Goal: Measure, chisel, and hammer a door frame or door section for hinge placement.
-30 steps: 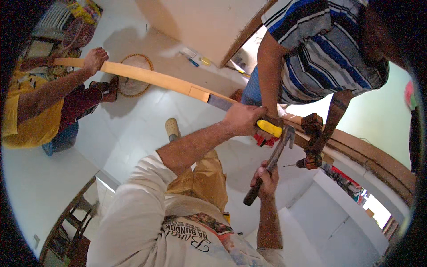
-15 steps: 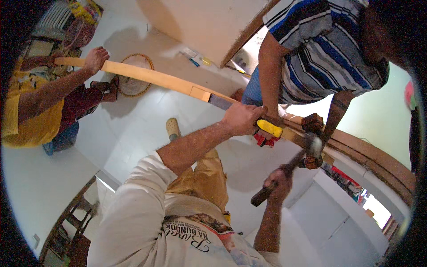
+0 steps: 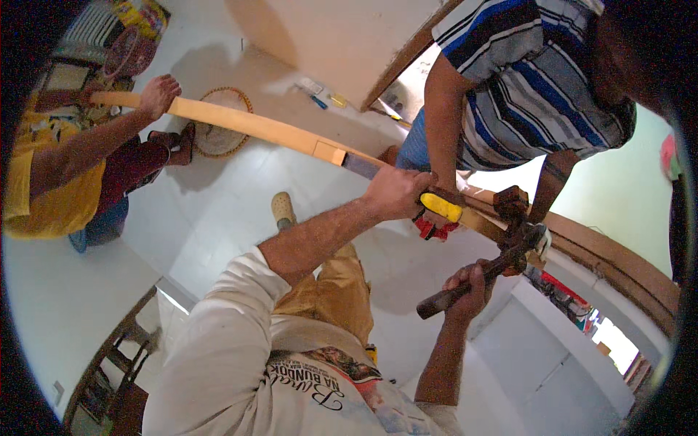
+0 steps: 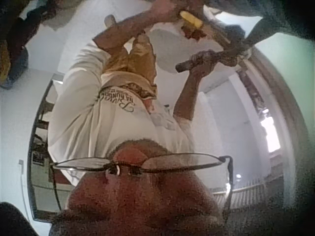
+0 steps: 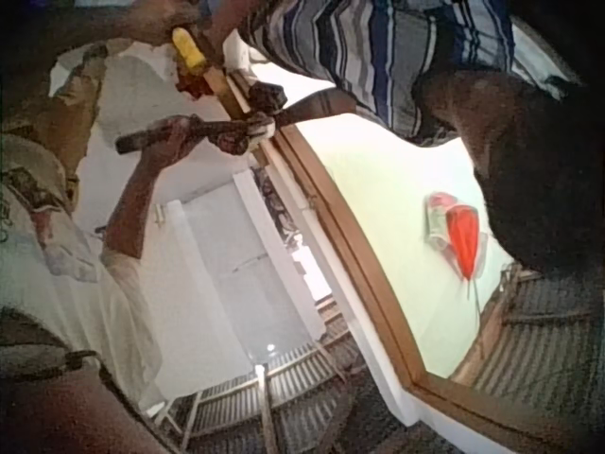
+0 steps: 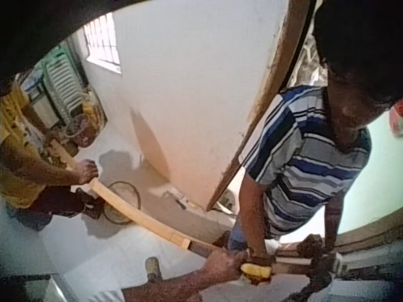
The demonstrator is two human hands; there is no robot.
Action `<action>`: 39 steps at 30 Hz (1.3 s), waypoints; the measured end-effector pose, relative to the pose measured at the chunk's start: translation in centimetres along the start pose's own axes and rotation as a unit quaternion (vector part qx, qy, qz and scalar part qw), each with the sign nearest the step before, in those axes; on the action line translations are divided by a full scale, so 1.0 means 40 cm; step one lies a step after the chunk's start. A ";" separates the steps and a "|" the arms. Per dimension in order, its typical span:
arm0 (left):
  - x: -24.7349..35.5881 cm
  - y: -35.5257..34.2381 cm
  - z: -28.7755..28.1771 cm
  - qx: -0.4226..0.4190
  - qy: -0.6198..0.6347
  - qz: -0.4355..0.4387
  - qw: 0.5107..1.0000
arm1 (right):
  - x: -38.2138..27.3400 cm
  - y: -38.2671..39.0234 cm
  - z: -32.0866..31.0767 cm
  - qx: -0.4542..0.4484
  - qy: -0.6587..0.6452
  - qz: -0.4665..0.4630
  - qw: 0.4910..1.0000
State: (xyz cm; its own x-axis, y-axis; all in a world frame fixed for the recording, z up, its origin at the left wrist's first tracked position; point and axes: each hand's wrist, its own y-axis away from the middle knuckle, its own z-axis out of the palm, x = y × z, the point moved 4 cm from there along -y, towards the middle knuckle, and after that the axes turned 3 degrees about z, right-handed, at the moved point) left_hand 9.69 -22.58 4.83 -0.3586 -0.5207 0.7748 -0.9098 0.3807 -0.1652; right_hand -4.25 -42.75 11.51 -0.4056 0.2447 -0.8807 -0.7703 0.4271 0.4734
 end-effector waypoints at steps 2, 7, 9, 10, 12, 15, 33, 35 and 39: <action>0.004 -0.004 -0.002 -0.002 -0.010 -0.009 1.000 | 0.042 0.019 0.014 0.019 0.017 0.042 0.999; -0.020 0.005 0.009 0.029 -0.005 0.008 1.000 | 0.045 0.032 0.025 -0.117 0.124 0.063 0.983; -0.024 0.003 0.018 -0.012 -0.035 -0.006 0.999 | 0.024 0.014 0.035 -0.099 0.110 0.040 0.988; -0.023 0.005 0.019 -0.013 -0.035 -0.007 0.999 | 0.023 0.013 0.039 -0.044 0.007 0.039 0.998; -0.014 -0.001 0.016 -0.020 -0.017 -0.015 1.000 | 0.071 0.001 0.030 -0.021 -0.143 0.031 0.989; -0.027 0.008 0.019 -0.046 -0.012 -0.033 0.998 | 0.072 0.054 0.052 -0.157 0.166 0.119 0.966; -0.025 0.011 -0.004 -0.007 -0.005 -0.016 1.000 | 0.047 0.026 0.015 -0.007 -0.077 0.007 0.997; -0.033 0.015 -0.001 -0.019 -0.013 -0.016 1.000 | 0.107 0.054 0.053 -0.096 0.098 0.095 0.986; -0.036 0.020 0.002 -0.028 -0.030 -0.037 0.998 | 0.052 0.041 0.049 -0.138 0.104 0.066 0.983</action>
State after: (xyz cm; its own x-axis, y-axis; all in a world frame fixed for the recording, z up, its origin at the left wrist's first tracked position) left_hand 9.47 -21.59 3.51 -0.3036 -0.5942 0.7448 -0.9222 0.3799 -0.0729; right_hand -5.39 -39.84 10.47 -0.5800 0.0872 -0.8099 -0.7971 0.1443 0.5863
